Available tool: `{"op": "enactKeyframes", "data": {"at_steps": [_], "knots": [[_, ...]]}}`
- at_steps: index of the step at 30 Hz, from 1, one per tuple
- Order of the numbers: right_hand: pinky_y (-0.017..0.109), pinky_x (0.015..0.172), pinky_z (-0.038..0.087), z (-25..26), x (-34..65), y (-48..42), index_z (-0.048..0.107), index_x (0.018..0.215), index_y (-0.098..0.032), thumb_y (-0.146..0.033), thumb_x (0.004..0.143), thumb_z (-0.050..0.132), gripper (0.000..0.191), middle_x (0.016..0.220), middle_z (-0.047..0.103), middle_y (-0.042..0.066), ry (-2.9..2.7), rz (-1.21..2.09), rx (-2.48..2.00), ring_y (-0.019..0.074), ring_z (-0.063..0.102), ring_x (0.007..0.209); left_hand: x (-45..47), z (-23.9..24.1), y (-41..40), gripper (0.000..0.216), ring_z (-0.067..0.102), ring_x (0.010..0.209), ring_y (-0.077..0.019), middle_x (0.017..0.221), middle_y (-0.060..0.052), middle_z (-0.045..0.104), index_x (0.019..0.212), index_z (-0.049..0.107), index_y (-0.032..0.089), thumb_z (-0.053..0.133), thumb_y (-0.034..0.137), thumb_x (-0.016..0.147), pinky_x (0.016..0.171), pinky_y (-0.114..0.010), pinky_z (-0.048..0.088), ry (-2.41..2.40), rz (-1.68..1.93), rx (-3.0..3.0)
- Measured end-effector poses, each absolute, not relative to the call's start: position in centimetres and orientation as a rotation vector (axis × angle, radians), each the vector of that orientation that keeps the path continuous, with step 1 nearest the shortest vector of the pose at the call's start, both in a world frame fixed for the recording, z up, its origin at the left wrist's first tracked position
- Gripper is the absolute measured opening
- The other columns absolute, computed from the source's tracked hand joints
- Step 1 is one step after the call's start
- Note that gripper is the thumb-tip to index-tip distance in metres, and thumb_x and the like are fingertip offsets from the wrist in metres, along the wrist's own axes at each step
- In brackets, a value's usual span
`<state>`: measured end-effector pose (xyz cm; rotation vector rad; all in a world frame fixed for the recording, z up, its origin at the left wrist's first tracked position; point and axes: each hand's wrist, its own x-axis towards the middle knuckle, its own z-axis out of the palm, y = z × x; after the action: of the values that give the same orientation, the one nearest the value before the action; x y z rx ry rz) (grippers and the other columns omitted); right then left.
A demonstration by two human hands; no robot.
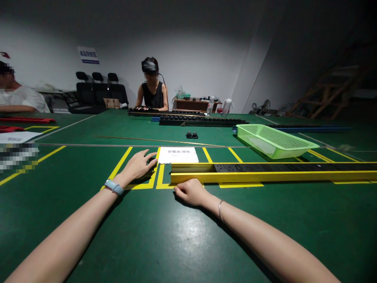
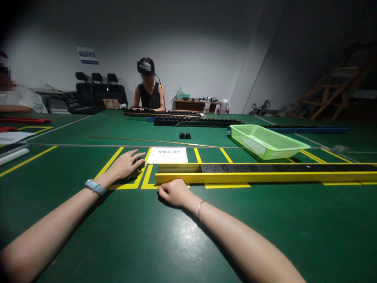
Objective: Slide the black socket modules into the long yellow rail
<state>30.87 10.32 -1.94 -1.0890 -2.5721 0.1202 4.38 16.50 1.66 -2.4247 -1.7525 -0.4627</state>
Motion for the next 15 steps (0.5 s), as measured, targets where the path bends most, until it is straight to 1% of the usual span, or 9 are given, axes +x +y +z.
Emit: {"op": "enactKeyframes", "data": {"at_steps": [7,15], "knots": [[0.026,0.054,0.021,-2.00,30.79,10.22,0.067,0.063,-0.017,-0.032,0.092,0.044,0.040,0.061,0.068,0.003,-2.567,0.077,-1.083,0.0096,0.052,0.051,4.88,2.20,15.86,0.052,0.038,0.133,-0.0300,0.142,-0.005,0.048,0.128,0.053,0.028,0.029,0.054,0.090,0.109,-0.048,0.027,-1.739,-0.427,-2.466],[0.027,0.054,0.020,-2.07,30.79,10.21,0.067,0.064,-0.017,-0.034,0.093,0.043,0.041,0.062,0.068,0.003,-2.583,0.032,-1.103,0.0100,0.053,0.051,5.54,1.43,16.25,0.058,0.027,0.140,-0.0294,0.149,-0.010,0.038,0.137,0.045,0.022,0.034,0.054,0.090,0.114,-0.050,0.014,-1.656,-0.361,-2.352]]}}
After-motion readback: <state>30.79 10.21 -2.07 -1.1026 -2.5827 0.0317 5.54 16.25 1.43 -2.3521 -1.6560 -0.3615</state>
